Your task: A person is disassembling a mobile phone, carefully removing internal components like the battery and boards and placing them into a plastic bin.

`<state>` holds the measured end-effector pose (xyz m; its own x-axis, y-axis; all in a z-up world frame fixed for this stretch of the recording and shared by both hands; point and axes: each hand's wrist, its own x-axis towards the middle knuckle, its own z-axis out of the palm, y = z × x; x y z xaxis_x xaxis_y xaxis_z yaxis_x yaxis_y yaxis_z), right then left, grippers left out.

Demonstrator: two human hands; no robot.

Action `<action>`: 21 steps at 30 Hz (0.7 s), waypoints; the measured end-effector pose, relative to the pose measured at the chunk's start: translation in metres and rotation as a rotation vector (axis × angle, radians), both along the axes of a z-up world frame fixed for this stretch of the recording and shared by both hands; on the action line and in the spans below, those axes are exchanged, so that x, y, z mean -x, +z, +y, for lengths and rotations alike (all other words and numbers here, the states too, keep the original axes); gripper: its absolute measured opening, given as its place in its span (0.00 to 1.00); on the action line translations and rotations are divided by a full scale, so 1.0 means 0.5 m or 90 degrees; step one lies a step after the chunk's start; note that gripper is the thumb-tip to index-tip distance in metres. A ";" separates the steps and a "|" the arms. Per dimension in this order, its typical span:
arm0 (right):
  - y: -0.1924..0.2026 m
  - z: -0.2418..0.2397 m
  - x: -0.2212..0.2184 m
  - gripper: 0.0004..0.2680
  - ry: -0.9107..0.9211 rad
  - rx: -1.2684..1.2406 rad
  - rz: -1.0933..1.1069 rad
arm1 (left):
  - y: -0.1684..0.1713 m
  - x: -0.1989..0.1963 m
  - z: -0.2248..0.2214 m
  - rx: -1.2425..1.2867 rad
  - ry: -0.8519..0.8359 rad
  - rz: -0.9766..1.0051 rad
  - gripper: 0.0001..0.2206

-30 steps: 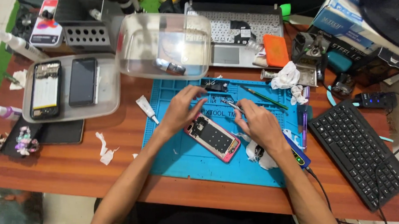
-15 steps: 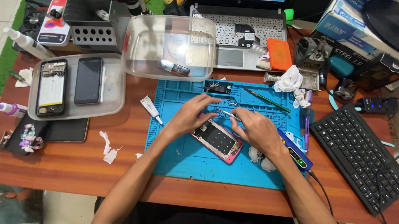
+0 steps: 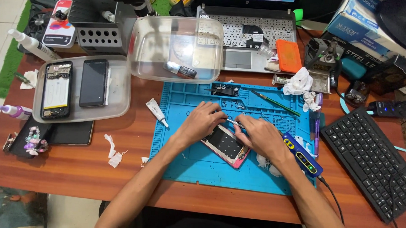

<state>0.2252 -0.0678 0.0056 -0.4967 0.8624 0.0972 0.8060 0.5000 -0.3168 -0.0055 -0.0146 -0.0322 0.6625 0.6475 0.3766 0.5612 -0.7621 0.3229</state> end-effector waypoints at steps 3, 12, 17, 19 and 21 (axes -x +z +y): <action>0.002 -0.004 0.004 0.09 -0.001 -0.009 -0.007 | 0.006 0.001 -0.002 -0.015 -0.005 0.004 0.05; -0.001 -0.002 0.009 0.08 -0.006 0.021 -0.030 | 0.029 -0.003 -0.016 -0.072 0.015 0.063 0.04; 0.010 -0.003 0.013 0.07 -0.009 0.025 -0.031 | 0.021 -0.003 -0.019 -0.053 0.021 0.089 0.03; 0.015 -0.001 0.017 0.07 -0.017 0.034 -0.030 | 0.014 -0.004 -0.016 -0.050 0.021 0.098 0.04; 0.012 -0.001 0.018 0.07 -0.021 0.034 -0.026 | 0.007 -0.006 -0.016 -0.083 0.020 0.115 0.03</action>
<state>0.2165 -0.0682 0.0118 -0.4710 0.8816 0.0310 0.8343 0.4566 -0.3089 -0.0025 -0.0225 -0.0288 0.7068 0.6228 0.3356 0.6251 -0.7719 0.1159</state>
